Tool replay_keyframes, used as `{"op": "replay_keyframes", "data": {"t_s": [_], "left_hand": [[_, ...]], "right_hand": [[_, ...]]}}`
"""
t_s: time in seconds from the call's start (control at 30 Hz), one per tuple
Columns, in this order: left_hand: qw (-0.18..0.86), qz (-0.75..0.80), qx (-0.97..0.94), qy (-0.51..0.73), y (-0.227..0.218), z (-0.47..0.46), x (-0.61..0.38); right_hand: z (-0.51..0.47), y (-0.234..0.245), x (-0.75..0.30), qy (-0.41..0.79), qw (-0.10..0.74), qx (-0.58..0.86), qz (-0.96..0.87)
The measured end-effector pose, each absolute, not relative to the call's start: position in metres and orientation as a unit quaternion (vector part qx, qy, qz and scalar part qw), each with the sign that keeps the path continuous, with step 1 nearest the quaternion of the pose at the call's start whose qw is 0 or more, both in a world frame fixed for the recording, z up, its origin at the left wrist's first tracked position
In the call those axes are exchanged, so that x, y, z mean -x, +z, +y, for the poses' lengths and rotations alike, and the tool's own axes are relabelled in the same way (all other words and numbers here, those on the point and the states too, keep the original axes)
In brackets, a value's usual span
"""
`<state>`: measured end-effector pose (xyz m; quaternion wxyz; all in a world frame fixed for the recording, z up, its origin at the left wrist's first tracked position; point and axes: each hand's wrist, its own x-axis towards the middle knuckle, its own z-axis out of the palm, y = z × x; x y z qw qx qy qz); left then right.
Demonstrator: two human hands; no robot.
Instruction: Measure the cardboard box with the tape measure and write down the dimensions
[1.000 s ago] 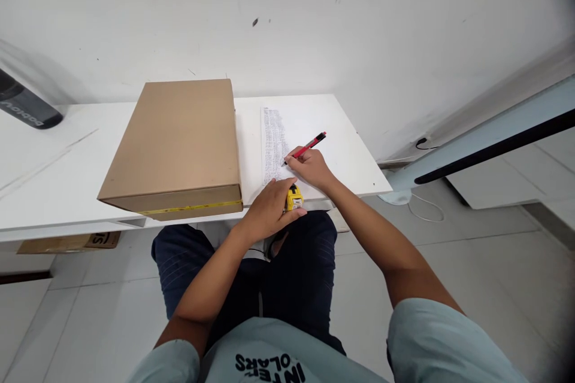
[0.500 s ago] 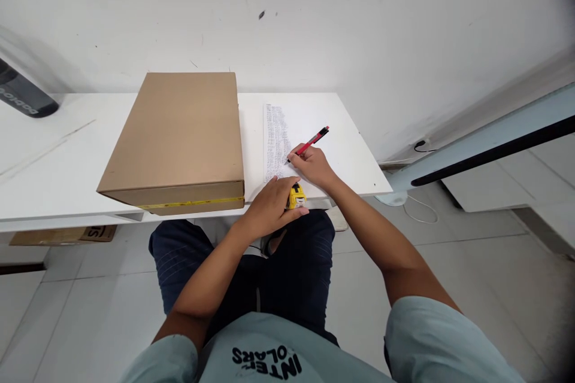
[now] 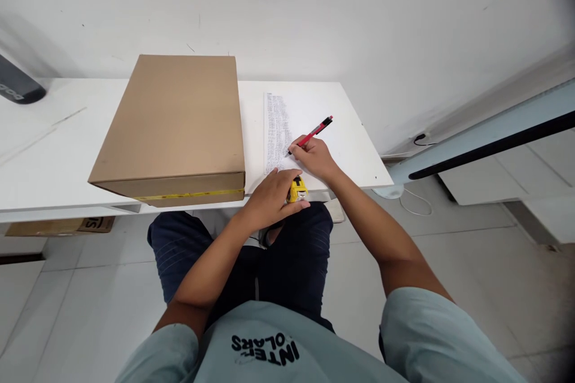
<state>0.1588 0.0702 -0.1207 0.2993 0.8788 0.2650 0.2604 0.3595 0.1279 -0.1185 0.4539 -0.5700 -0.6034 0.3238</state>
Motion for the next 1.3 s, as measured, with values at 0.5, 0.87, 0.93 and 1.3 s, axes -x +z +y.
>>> {"op": "replay_keyframes", "data": {"t_s": [0.5,0.87,0.93,1.3], "left_hand": [[0.304,0.275,-0.878,0.248,-0.1182,0.0698,-0.1636],[0.303,0.275,-0.877,0.251,-0.1193,0.0692,-0.1630],[0.304,0.276,-0.877,0.250,-0.1190,0.0693,-0.1632],[0.306,0.283,-0.872,0.256,-0.1192,0.0685,-0.1632]], "right_hand": [[0.1264,-0.1208,-0.3646,0.264,0.450,0.604,-0.602],[0.1259,-0.1210,-0.3650,0.266,0.456,0.592,-0.609],[0.1252,-0.1201,-0.3640,0.260,0.456,0.597,-0.607],[0.1262,-0.1223,-0.3640,0.258,0.466,0.589,-0.608]]}}
